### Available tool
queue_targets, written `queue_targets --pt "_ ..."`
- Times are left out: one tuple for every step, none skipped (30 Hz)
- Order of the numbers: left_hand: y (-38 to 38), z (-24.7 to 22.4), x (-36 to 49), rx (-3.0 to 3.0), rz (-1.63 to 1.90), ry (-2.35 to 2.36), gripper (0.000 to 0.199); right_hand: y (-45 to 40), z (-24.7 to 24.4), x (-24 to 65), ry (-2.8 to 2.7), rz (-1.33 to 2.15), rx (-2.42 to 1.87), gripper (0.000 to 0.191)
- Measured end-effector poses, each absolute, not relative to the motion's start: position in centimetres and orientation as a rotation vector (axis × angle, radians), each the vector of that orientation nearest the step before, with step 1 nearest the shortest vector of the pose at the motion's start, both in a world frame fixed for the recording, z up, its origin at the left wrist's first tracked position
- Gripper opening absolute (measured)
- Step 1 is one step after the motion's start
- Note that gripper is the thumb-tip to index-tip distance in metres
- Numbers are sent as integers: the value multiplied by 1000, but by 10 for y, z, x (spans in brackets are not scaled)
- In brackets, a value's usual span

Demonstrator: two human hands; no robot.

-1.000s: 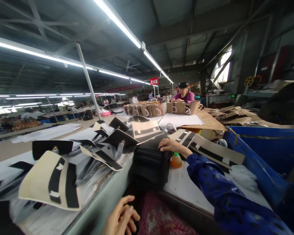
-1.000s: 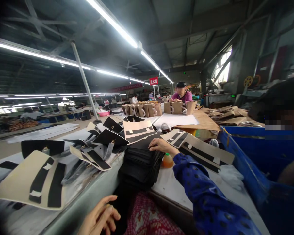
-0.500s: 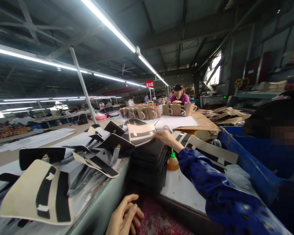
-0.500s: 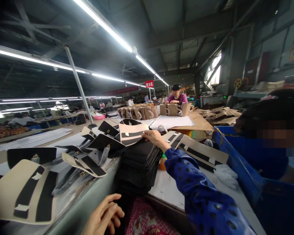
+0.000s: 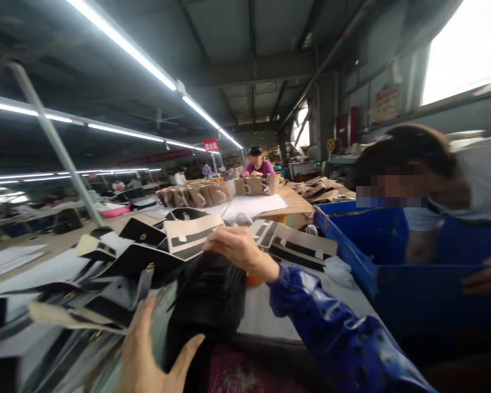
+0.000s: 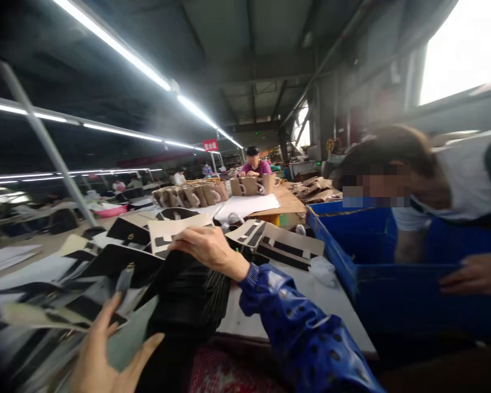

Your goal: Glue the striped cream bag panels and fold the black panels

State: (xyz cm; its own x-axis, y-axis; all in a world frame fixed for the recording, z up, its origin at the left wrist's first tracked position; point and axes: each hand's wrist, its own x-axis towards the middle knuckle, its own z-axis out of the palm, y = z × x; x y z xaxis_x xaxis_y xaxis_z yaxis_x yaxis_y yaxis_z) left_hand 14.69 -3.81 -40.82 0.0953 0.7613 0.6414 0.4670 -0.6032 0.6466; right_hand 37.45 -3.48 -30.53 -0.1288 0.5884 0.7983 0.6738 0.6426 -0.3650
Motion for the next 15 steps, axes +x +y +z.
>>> queue_targets --pt "-44 -397 151 2182 1516 1199 99 -41 -304 369 -1828 -64 -951 52" --pt "-48 -388 156 2224 1505 1164 92 -47 -303 364 -1848 -16 -887 52" --pt "-51 -380 159 2233 1479 1136 74 -53 -300 361 -1862 41 -827 50" --pt "-52 -374 161 2194 1452 1134 57 -59 -298 359 -1874 102 -772 46" --pt "-51 -370 161 2138 1428 1149 46 -64 -295 359 -1864 160 -730 43" --pt "-50 -367 158 2060 1424 1187 43 -68 -292 360 -1826 202 -698 43" --pt "-49 -367 153 1961 1439 1230 44 -71 -290 364 -1756 226 -679 44" --pt "-48 -367 147 1860 1463 1265 45 -74 -289 369 -1631 228 -675 46" --pt "-48 -368 139 1777 1484 1288 45 -75 -290 374 -1513 211 -680 48" --pt "-47 -369 132 1718 1497 1298 45 -74 -291 379 -1422 185 -702 50" --pt "-47 -370 124 1668 1503 1290 44 -73 -294 384 -1355 150 -727 50" --pt "-47 -372 118 1630 1505 1269 43 -72 -297 387 -1328 114 -754 48" --pt "-47 -373 113 1603 1502 1245 42 -70 -300 388 -1325 81 -778 44" --pt "-46 -374 109 1572 1508 1226 41 -69 -302 388 -1336 51 -795 40" --pt "-46 -376 106 1542 1523 1215 40 -68 -304 386 -1360 26 -807 35"
